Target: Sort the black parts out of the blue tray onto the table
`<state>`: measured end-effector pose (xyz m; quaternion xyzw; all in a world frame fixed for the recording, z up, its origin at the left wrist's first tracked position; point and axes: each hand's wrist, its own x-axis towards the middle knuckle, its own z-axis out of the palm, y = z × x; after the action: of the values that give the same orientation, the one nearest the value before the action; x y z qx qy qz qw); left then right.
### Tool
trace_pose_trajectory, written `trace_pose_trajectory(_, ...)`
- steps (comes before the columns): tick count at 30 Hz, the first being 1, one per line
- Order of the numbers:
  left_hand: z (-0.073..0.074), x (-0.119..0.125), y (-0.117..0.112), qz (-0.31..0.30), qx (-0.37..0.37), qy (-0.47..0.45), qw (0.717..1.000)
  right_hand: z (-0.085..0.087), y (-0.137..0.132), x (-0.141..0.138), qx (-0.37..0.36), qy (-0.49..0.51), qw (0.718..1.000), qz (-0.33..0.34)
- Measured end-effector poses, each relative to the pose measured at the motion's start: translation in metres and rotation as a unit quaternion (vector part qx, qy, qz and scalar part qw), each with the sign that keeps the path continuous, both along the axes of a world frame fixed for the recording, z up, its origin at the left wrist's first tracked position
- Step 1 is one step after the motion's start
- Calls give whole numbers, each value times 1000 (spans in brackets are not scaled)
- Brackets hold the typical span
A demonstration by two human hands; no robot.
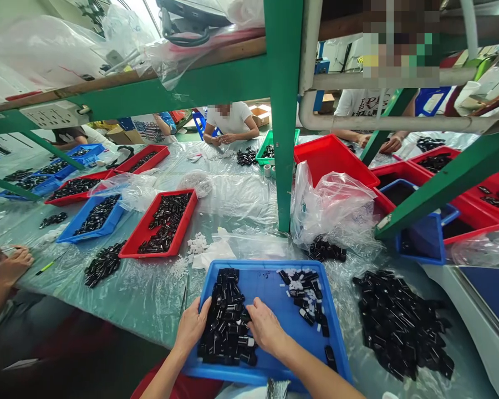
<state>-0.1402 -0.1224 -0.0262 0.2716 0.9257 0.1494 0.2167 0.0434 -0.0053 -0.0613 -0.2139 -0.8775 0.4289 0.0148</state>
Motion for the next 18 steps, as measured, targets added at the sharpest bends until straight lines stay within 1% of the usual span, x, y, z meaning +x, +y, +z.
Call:
trace_pose_trajectory(2, 0, -1, 0, 0, 3, -6, 1000, 12, 15, 6, -52, 44, 997, -39)
trace_pose_trajectory(4, -1, -2, 0, 0, 5, -13, 1000, 24, 41, 17, -94, 84, 987, -104)
trace_pose_trajectory(5, -1, -2, 0, 0, 3, -15, 1000, 29, 57, 24, -101, 99, 979, -148)
trace_pose_trajectory(6, -1, -2, 0, 0, 0, -17, 1000, 32, 76, 32, -89, 111, 969, -200)
trace_pose_trajectory(7, -1, -3, 1, 1, -4, -17, 1000, 33, 96, 41, -60, 122, 958, -251)
trace_pose_trajectory(8, -1, -3, 1, 1, -8, -17, 1000, 31, 116, 49, -21, 124, 944, -304)
trace_pose_trajectory(10, -1, -2, 1, 2, -11, -19, 1000, 23, 155, 63, 79, 103, 915, -383)
trace_pose_trajectory(11, -1, -2, 2, 4, -11, -19, 1000, 18, 172, 68, 115, 68, 906, -401)
trace_pose_trajectory(12, -1, -2, 2, 5, -11, -20, 1000, 13, 185, 72, 129, 34, 905, -405)
trace_pose_trajectory(14, -1, -2, 2, 4, -8, -20, 1000, 5, 202, 74, 132, -10, 907, -399)
trace_pose_trajectory(16, -1, -2, 2, 2, -8, -14, 1000, 5, 204, 72, 126, -31, 909, -396)
trace_pose_trajectory(18, -1, -1, 1, 0, -11, -6, 1000, 11, 191, 65, 140, -35, 904, -402)
